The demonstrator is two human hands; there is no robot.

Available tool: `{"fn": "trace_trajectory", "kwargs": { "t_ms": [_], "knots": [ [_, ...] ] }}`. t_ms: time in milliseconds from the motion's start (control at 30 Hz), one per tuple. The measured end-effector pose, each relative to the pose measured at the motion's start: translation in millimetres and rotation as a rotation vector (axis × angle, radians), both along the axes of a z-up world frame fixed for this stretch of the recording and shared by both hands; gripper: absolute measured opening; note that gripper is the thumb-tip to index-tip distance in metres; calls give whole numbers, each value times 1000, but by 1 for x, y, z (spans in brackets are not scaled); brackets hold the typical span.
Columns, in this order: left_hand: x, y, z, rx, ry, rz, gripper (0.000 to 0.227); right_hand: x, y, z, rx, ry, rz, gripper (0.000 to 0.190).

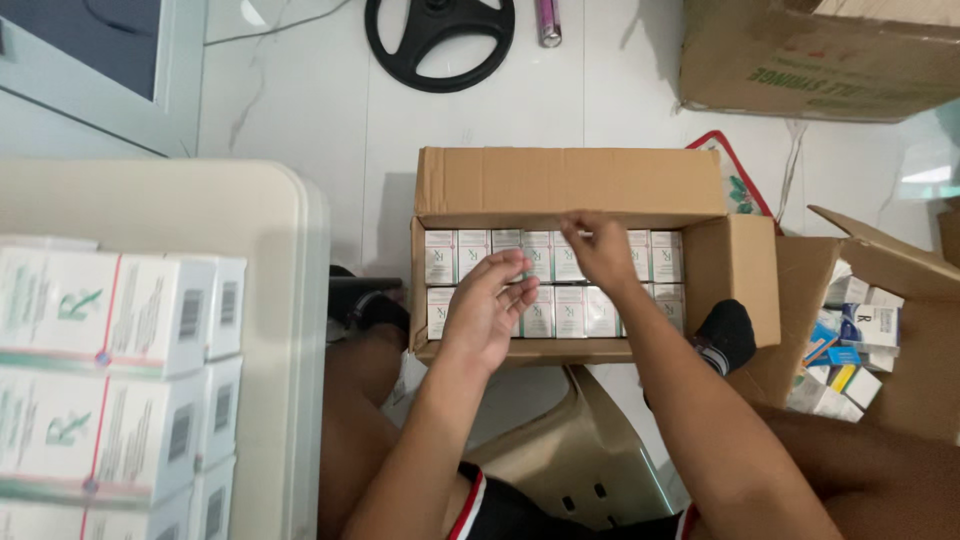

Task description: The person repeatedly picks small white boxes from a large cardboard carton, opens each box to reveal a syringe and needle, then closes the box and places it on a nearby table. This process is repeated for multiple boxes throughout the clip.

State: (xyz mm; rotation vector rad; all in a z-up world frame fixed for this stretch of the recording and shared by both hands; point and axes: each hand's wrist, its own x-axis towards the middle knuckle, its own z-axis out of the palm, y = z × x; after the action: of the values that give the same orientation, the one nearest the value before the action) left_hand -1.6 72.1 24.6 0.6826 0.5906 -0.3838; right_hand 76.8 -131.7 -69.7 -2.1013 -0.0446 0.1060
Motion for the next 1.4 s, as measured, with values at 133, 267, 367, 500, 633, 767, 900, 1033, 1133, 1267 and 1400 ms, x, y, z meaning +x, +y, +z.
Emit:
{"fn": "trace_trajectory", "kwargs": {
  "t_ms": [133,267,367,500,633,767,900,1033,1133,1267,1400],
  "knots": [
    [-4,15,2,-91,18,72,20,-15,5,-83,-208,302,23,25],
    [-2,29,16,-123,76,176,18,-30,22,-142,-244,512,50,44],
    [-4,27,21,-133,38,176,17,-40,38,-167,-208,493,70,66],
    [-2,20,23,-174,122,138,17,-45,48,-178,-137,423,248,84],
    [-4,23,25,-169,156,121,19,-54,53,-183,-37,415,248,77],
    [-5,22,25,-132,171,119,19,-62,53,-181,-56,351,155,51],
    [-6,20,24,-164,145,94,18,-59,58,-177,-184,377,94,35],
    [-12,16,27,-175,112,71,18,-62,65,-164,-275,549,-32,30],
    [-12,16,31,-117,106,58,18,-58,72,-149,-365,492,-106,36],
    [-11,8,25,-97,94,37,19,-43,74,-130,-409,407,189,83],
    [-9,-2,15,-116,164,1,20,-36,74,-118,-552,621,400,89]
  ]
}}
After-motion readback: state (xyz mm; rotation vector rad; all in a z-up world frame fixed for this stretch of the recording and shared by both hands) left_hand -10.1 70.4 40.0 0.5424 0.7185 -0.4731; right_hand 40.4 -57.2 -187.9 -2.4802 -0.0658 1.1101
